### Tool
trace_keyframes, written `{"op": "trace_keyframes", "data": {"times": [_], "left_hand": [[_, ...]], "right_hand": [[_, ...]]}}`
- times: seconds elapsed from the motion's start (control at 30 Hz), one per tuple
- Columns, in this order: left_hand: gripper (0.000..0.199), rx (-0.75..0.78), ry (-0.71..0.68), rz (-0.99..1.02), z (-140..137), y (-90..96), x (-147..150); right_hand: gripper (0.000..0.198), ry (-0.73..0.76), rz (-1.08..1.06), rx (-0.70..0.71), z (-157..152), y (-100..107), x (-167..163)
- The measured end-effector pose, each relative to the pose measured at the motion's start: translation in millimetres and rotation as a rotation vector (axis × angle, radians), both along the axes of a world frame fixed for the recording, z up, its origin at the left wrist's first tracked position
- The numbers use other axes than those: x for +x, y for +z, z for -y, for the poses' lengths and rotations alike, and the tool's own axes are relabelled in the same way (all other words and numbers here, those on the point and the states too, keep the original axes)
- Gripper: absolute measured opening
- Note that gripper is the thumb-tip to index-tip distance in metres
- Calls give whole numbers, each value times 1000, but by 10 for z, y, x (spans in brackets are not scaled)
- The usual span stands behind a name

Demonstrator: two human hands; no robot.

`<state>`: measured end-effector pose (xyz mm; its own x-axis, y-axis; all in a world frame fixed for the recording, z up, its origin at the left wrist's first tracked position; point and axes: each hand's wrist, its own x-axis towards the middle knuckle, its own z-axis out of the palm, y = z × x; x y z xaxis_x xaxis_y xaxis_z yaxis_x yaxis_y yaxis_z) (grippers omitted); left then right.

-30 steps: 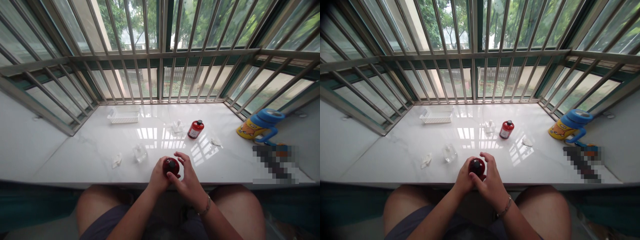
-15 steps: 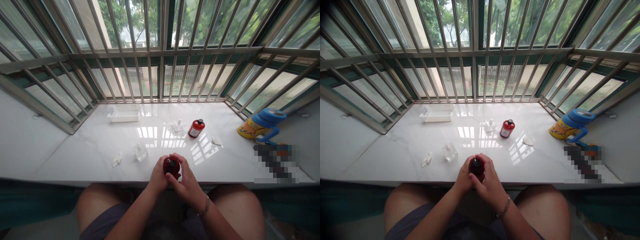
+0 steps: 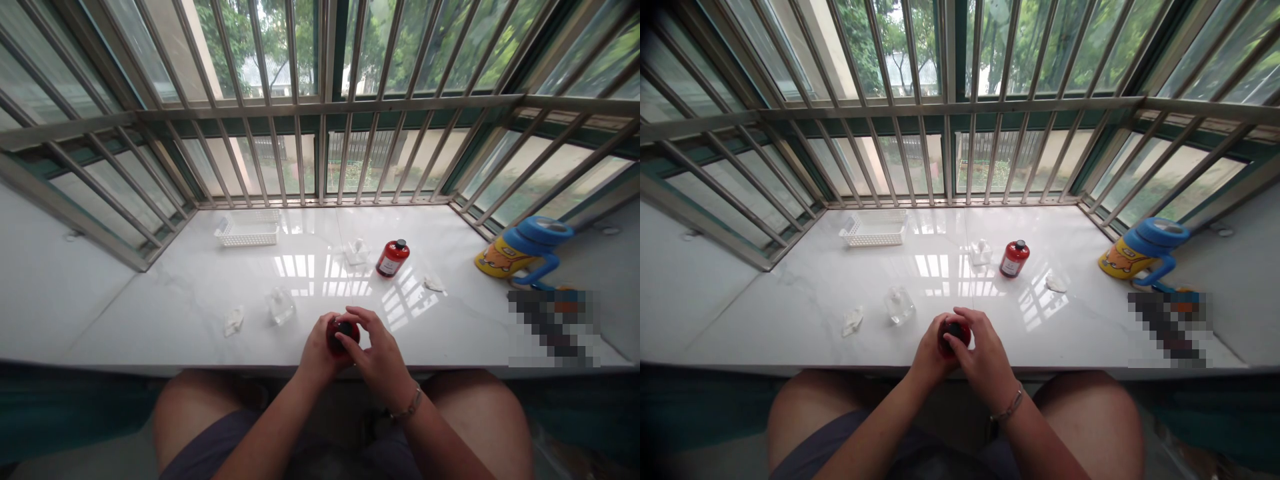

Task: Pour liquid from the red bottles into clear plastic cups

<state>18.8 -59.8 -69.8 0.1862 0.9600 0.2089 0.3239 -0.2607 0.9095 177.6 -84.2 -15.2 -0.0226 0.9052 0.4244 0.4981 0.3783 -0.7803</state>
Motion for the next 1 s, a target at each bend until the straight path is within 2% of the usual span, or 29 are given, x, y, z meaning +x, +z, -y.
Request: {"op": "trace_keyframes", "data": {"times": [0.17,0.3,0.4,0.5,0.6,0.67,0.8,1.0], "left_hand": [[67,-1,4,6,13,54,12],[65,-20,16,-8,12,33,24],[72,-23,22,-11,8,-25,18],[80,-39,15,-14,11,-61,3],[81,-35,15,-10,17,-64,-2],[80,-31,17,-8,19,-65,1],[81,-27,28,-9,17,-81,8],[79,-26,40,-13,12,-85,4]], "right_hand": [[33,43,12,72,8,12,56],[27,23,-8,70,9,44,78],[31,-74,-71,71,-37,25,142],[37,-238,-144,59,-126,-60,321],[43,-407,-130,-35,-233,-195,635],[47,-472,-65,-160,-313,-303,886],[44,-495,73,-446,-501,-507,1327],[34,-500,219,-562,-742,-581,1742]]}}
